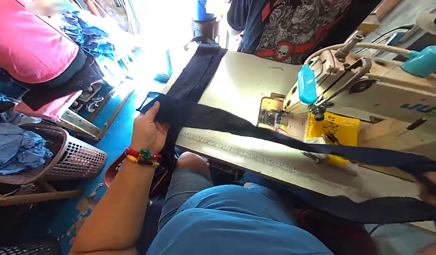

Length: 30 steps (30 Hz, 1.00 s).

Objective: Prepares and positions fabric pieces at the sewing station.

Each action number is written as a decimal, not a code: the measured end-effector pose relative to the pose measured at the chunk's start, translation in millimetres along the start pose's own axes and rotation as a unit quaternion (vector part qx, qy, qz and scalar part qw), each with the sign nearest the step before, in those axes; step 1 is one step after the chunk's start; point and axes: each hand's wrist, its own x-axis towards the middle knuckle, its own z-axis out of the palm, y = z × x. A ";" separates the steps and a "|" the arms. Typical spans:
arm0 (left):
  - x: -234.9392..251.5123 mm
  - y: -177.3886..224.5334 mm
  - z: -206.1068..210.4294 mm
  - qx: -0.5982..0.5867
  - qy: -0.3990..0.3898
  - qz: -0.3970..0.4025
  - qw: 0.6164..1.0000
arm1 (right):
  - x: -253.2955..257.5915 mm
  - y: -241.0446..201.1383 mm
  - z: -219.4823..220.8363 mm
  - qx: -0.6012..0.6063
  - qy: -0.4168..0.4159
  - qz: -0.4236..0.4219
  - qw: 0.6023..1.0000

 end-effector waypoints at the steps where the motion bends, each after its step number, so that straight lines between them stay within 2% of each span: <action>1: -7.5 -2.0 -1.4 0.034 -0.014 0.003 0.999 | -4.9 -13.8 26.8 0.025 -0.059 -0.021 0.998; 2: -17.8 -4.6 -1.7 0.070 -0.036 0.003 0.997 | -11.1 -33.3 58.1 0.027 -0.138 -0.071 0.988; 4: -36.4 -7.7 6.3 0.107 -0.087 -0.004 0.990 | -20.3 -64.9 120.0 -0.015 -0.287 -0.214 0.934; 5: -43.9 -11.1 10.4 0.116 -0.111 -0.011 0.987 | -24.7 -78.3 143.5 -0.023 -0.332 -0.268 0.904; 7: -57.6 -19.2 16.7 0.127 -0.165 -0.022 0.978 | -29.7 -106.3 168.0 0.035 -0.376 -0.315 0.871; 9: -69.6 -24.7 22.6 0.123 -0.223 -0.029 0.967 | -31.5 -132.4 175.5 0.113 -0.356 -0.336 0.865; 11: -79.7 -26.5 27.6 0.118 -0.280 -0.027 0.952 | -34.8 -152.0 179.5 0.122 -0.294 -0.357 0.878; 12: -83.9 -26.4 30.1 0.122 -0.310 -0.020 0.943 | -36.2 -158.9 181.2 0.081 -0.257 -0.373 0.888; 14: -90.2 -25.9 35.8 0.140 -0.362 0.017 0.922 | -38.2 -166.0 183.1 -0.076 -0.199 -0.401 0.891; 16: -94.0 -25.9 42.3 0.175 -0.392 0.065 0.901 | -38.0 -163.3 183.1 -0.208 -0.214 -0.414 0.860; 17: -94.1 -27.0 45.0 0.183 -0.402 0.072 0.894 | -36.0 -159.3 181.3 -0.213 -0.249 -0.422 0.845; 18: -93.7 -29.4 47.7 0.186 -0.409 0.067 0.891 | -33.5 -156.1 177.6 -0.176 -0.292 -0.425 0.839; 20: -93.8 -35.8 53.9 0.197 -0.416 0.047 0.886 | -29.8 -153.9 168.1 -0.019 -0.348 -0.412 0.842; 22: -94.8 -42.9 59.7 0.220 -0.434 0.047 0.872 | -32.8 -154.2 161.8 0.102 -0.308 -0.395 0.860; 25: -98.7 -53.3 71.1 0.231 -0.436 0.067 0.867 | -39.0 -150.7 165.1 0.161 -0.213 -0.357 0.895; 28: -104.4 -64.1 79.9 0.205 -0.437 0.062 0.874 | -40.2 -134.0 191.8 0.210 -0.144 -0.256 0.932; 30: -109.0 -70.6 79.4 0.189 -0.444 0.034 0.875 | -38.7 -124.3 206.6 0.245 -0.108 -0.196 0.943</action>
